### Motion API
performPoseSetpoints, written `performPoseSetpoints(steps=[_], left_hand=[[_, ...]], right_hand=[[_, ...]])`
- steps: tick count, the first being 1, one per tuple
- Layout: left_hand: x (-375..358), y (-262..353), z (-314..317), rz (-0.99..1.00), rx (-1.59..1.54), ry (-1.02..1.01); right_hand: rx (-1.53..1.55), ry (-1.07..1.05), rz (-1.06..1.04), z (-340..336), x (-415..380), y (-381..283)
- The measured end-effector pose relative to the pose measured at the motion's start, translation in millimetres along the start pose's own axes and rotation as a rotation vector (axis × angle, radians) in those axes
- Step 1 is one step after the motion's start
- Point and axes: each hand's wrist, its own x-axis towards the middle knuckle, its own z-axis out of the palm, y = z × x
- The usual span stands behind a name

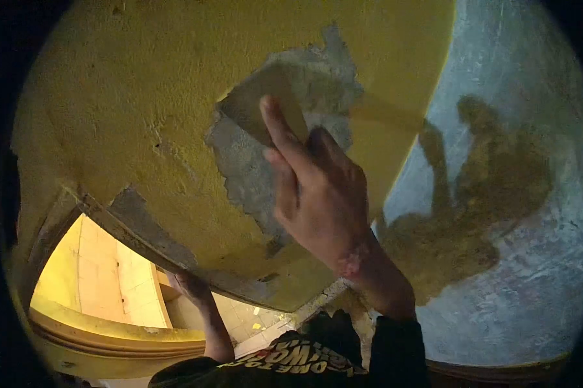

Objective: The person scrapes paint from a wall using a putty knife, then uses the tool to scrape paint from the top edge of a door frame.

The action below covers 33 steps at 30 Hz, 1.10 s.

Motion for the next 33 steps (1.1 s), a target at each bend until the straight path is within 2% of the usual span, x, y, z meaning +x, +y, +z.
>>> performPoseSetpoints(steps=[3,5,8,10,11,13,17,18,20,22,23,25,29,33], left_hand=[[3.4,4.8,3.1,0.004,-0.026,-0.04],[2.4,9.2,-2.0,-0.025,-0.007,-0.082],[4.9,9.4,-1.4,0.044,-0.02,-0.056],[2.5,5.3,-1.6,-0.133,-0.017,-0.037],[-0.2,5.3,-5.2,-0.137,-0.004,-0.038],[3.3,1.4,-0.5,0.072,0.005,-0.039],[-1.0,9.7,3.5,0.011,0.024,-0.022],[-1.2,-4.0,2.5,0.043,0.01,0.001],[2.3,6.2,7.5,0.089,-0.007,0.038],[0.1,28.9,4.6,-0.221,0.065,-0.021],[1.7,25.3,3.3,-0.217,0.069,-0.026],[3.3,15.0,-2.3,-0.04,0.106,-0.062],[3.5,14.1,1.3,0.004,0.071,-0.046],[4.3,13.9,-7.6,0.025,0.082,-0.089]], right_hand=[[0.06,0.04,-0.038,-1.0,2.9,4.2],[0.057,-0.024,0.027,-2.4,-7.7,2.0],[0.113,-0.052,0.031,-6.6,7.1,-7.6],[0.105,-0.018,0.009,-3.2,0.5,0.4],[0.117,0.006,0.009,-0.4,-4.9,-1.0],[0.114,0.012,-0.017,2.5,2.7,-4.6],[0.176,0.074,-0.025,7.6,-2.0,2.4],[0.181,0.075,-0.024,6.3,-2.4,0.8],[0.131,0.021,0.019,3.9,-1.5,-4.1],[0.157,0.078,0.004,6.9,11.9,-11.2],[0.171,0.129,-0.035,7.4,18.3,-13.4],[0.128,0.088,-0.007,6.0,-2.0,-6.6],[0.117,0.106,-0.024,0.7,22.3,-17.9],[0.09,0.027,0.049,0.8,-3.4,-11.0]])
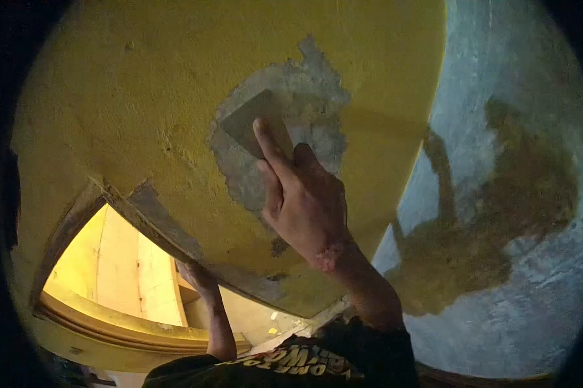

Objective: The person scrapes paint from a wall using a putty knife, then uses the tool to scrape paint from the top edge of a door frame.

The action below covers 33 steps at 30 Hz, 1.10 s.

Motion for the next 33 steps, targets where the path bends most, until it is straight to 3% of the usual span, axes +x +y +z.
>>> performPoseSetpoints(steps=[5,7,11,13,15,17,21,24,28,33], left_hand=[[5.6,14.1,15.5,0.027,-0.007,0.038],[4.8,31.8,16.6,-0.093,0.024,0.065],[6.6,20.5,17.7,0.006,-0.005,0.137],[6.6,30.1,21.3,0.001,-0.066,0.205],[2.1,19.3,13.6,-0.06,-0.023,0.092],[4.7,14.9,13.1,-0.003,-0.002,0.121],[3.9,19.6,16.7,-0.011,-0.018,0.134],[7.3,12.6,16.6,0.04,-0.005,0.155],[3.6,20.7,16.4,-0.068,-0.057,0.102],[4.7,15.7,20.2,-0.022,-0.038,0.133]], right_hand=[[-0.062,0.036,-0.045,-0.1,10.1,-2.8],[-0.057,0.013,-0.057,1.3,1.1,3.7],[-0.048,0.071,-0.125,6.3,14.5,-0.7],[-0.071,-0.005,-0.081,1.7,-2.3,5.1],[-0.096,-0.071,-0.037,4.7,-7.8,7.5],[-0.116,0.005,-0.123,4.1,0.8,0.5],[-0.144,-0.064,-0.052,0.8,-11.8,2.3],[-0.135,0.013,-0.097,1.5,-7.8,4.1],[-0.111,-0.068,-0.074,-2.2,-9.9,0.4],[-0.139,-0.075,-0.11,0.2,-8.6,4.7]])
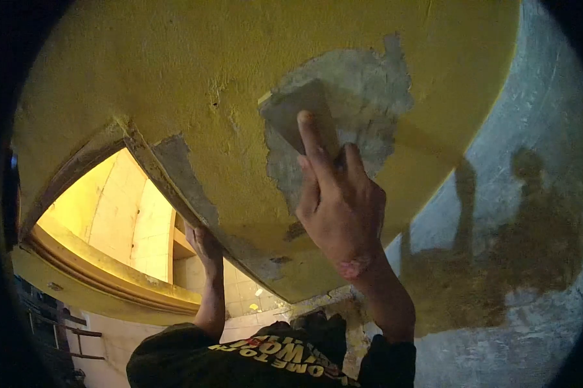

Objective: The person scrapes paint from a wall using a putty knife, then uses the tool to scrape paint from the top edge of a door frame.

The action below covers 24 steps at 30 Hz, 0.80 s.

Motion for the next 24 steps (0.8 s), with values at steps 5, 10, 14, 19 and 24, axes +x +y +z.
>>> performPoseSetpoints(steps=[5,10,14,19,24], left_hand=[[1.9,2.5,-2.2,0.0,0.019,0.012],[1.8,6.4,-1.1,-0.008,-0.027,-0.002],[0.5,9.1,-5.7,-0.024,-0.004,-0.059],[-5.8,-17.4,-10.1,-0.055,-0.011,-0.039],[-0.7,-6.6,-10.8,0.017,-0.027,-0.078]], right_hand=[[0.095,0.075,-0.027,9.4,15.3,-14.6],[0.096,0.088,-0.026,5.9,6.8,-10.2],[0.055,0.062,0.001,2.7,6.7,-13.2],[0.035,0.027,0.006,5.0,10.6,-15.3],[0.009,-0.028,0.041,6.3,-7.5,-10.7]])
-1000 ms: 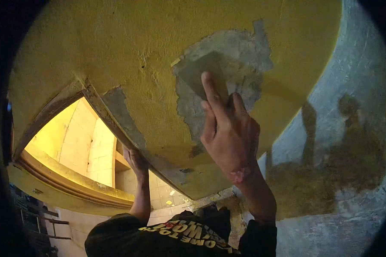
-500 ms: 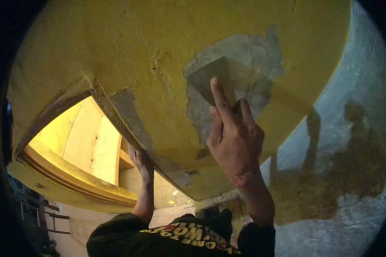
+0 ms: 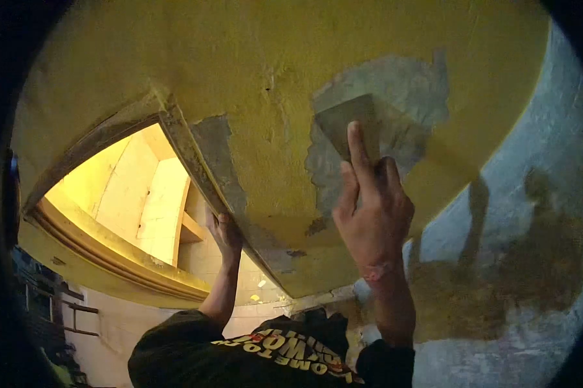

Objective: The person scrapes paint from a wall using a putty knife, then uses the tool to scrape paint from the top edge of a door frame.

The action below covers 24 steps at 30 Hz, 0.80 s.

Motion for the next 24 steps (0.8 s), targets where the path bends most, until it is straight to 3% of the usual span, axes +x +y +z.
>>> performPoseSetpoints(steps=[4,6,8,12,14,18,20,24], left_hand=[[-2.9,-0.1,4.0,0.063,-0.007,0.083],[-1.7,5.6,-1.9,-0.023,0.021,-0.004],[0.5,5.3,-1.5,0.015,0.033,0.029],[4.5,6.2,-2.1,0.005,0.043,0.035],[3.3,6.2,-5.5,-0.026,0.04,0.027],[6.7,5.1,-3.6,-0.003,-0.002,0.028],[5.6,2.6,-5.0,-0.036,0.017,-0.004],[5.5,2.5,-6.5,-0.011,0.022,0.004]], right_hand=[[0.017,0.032,0.014,1.9,2.0,-7.5],[0.056,0.015,-0.004,3.5,3.8,-8.9],[0.239,0.111,-0.105,10.1,-4.4,-2.9],[0.229,0.053,-0.239,6.0,-23.1,-49.5],[0.4,-0.227,-0.127,11.7,-34.9,-72.5],[0.393,-0.154,-0.121,34.4,-34.5,-93.5],[0.681,-0.086,-0.002,41.2,-33.7,-97.9],[0.97,-0.134,0.174,52.7,-45.6,-90.3]])
